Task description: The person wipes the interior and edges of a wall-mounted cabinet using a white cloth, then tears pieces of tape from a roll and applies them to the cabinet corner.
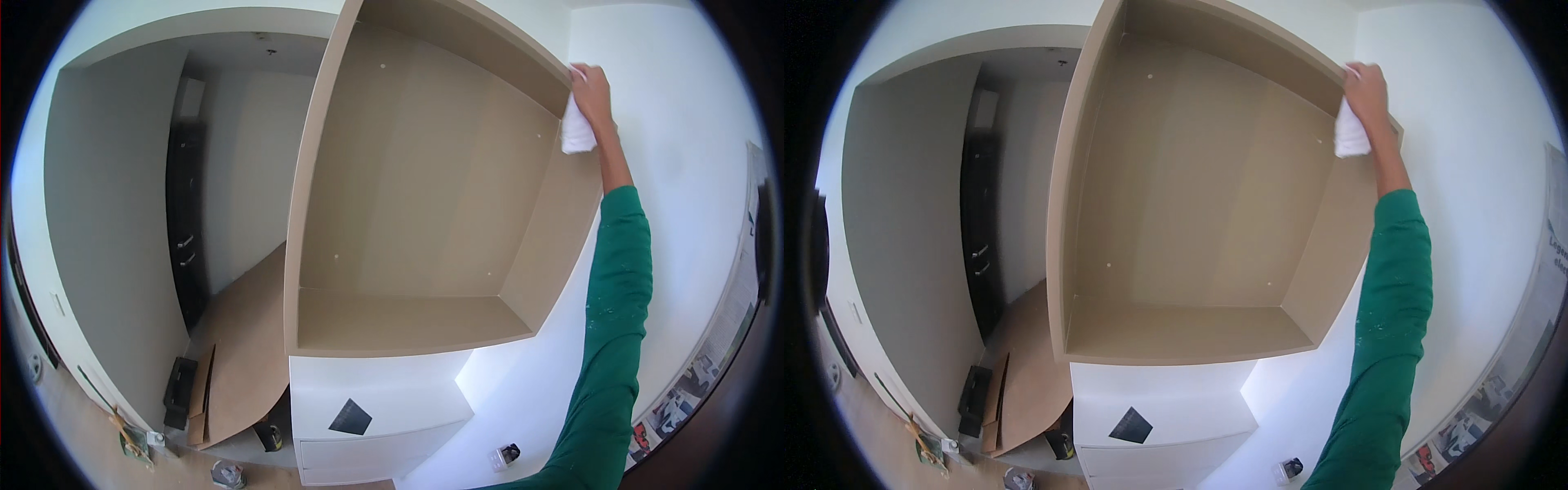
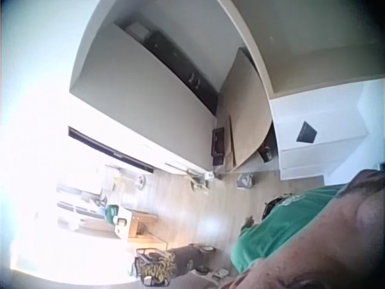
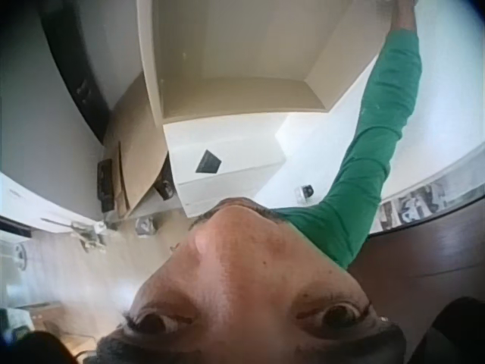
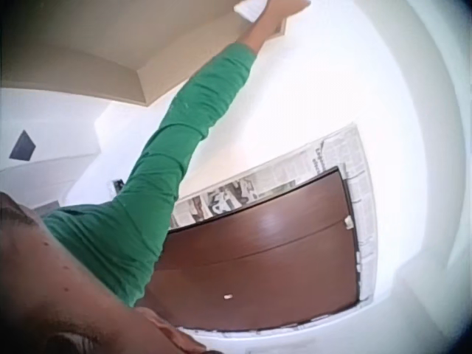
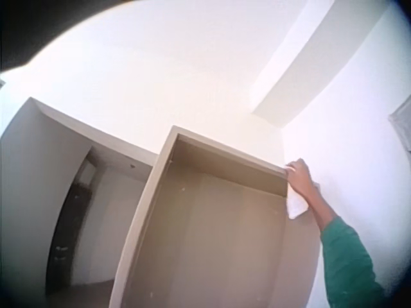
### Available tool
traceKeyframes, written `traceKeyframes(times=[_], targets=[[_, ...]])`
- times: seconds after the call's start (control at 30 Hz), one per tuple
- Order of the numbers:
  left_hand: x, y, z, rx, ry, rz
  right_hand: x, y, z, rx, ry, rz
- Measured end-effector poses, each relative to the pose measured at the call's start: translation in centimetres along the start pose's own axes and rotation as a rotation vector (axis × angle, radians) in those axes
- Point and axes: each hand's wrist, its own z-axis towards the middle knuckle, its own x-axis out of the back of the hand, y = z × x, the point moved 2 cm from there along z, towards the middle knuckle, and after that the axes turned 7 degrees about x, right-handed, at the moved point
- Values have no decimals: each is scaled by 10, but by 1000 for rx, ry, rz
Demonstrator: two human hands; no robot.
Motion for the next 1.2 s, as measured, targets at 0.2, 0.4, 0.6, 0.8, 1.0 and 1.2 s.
traceKeyframes(times=[0.2,0.4,0.6,0.8,1.0,1.2], targets=[[27,-49,-15,56,91,-128,-15,-178,75,108,118,202],[23,-121,-25,67,13,-319,-29,-302,155,473,246,420],[39,-144,-35,245,112,-336,7,-300,134,589,199,327],[51,-142,-30,264,120,-371,49,-229,111,323,-99,156],[63,-141,-32,267,153,-429,67,-289,106,474,91,290],[62,-130,-21,142,187,-610,13,-298,105,662,65,-22]])
